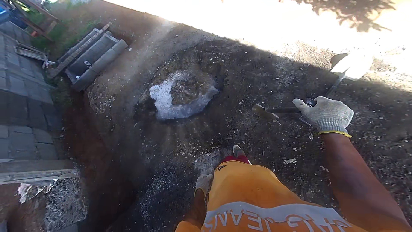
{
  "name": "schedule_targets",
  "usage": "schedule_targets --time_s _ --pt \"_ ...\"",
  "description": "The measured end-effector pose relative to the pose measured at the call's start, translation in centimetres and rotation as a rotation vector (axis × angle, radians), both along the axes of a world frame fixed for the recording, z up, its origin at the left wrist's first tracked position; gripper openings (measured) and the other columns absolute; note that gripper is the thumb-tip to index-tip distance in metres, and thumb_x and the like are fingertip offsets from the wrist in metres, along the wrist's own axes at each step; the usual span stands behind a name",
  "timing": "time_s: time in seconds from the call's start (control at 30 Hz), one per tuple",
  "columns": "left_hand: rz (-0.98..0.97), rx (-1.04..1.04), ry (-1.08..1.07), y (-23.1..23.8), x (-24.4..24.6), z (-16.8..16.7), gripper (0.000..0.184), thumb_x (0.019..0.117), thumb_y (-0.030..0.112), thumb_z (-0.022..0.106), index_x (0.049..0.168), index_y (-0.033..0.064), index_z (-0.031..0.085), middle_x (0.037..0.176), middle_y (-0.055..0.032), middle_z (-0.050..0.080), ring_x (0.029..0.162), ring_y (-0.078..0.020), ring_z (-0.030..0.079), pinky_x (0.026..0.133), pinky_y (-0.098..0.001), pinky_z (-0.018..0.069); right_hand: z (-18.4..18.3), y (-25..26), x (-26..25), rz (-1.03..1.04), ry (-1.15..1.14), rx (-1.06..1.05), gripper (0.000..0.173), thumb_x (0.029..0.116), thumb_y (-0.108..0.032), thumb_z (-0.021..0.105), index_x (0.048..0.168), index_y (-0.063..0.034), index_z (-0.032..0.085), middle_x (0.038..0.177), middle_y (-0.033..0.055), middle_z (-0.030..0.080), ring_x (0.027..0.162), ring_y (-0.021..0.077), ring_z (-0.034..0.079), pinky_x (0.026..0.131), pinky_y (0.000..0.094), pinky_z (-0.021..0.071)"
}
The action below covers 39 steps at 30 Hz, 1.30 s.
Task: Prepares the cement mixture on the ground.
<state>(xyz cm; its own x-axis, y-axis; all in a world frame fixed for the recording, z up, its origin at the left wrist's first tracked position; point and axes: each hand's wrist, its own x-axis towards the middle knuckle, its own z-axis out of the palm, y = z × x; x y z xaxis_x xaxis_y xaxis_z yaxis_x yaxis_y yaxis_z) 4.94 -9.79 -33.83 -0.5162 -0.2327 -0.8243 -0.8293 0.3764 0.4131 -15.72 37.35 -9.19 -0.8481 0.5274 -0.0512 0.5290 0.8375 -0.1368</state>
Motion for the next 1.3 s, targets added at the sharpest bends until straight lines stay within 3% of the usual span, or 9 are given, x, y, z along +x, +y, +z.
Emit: schedule_targets --time_s 0.97,1.3 --pt "-0.018 0.011 -0.026 -0.1 1.7 0.1 0.045 0.1023 0.044 0.061 0.122 0.0046 0.069 0.119 -0.0170 0.071 0.114 -0.0287 0.067 0.103 -0.0507 0.0510 -1.9 -0.3 1.3 -0.015 -0.002 0.008 0.100 0.0743 -0.097 0.035 0.098 -0.0055 0.067 0.099 0.0304 0.069 0.100 0.0524 0.066 0.077 0.0745 0.0454" --pt "0.082 0.048 -0.023 -0.2 1.6 -0.6 0.044 0.1019 0.042 0.063 0.124 0.0049 0.068 0.117 -0.0168 0.072 0.109 -0.0287 0.069 0.098 -0.0499 0.0533 -1.1 -2.9 1.7 0.022 -0.022 0.017 0.093 0.0825 -0.089 0.040 0.102 -0.0033 0.068 0.102 0.0308 0.070 0.103 0.0515 0.067 0.081 0.0723 0.0463"
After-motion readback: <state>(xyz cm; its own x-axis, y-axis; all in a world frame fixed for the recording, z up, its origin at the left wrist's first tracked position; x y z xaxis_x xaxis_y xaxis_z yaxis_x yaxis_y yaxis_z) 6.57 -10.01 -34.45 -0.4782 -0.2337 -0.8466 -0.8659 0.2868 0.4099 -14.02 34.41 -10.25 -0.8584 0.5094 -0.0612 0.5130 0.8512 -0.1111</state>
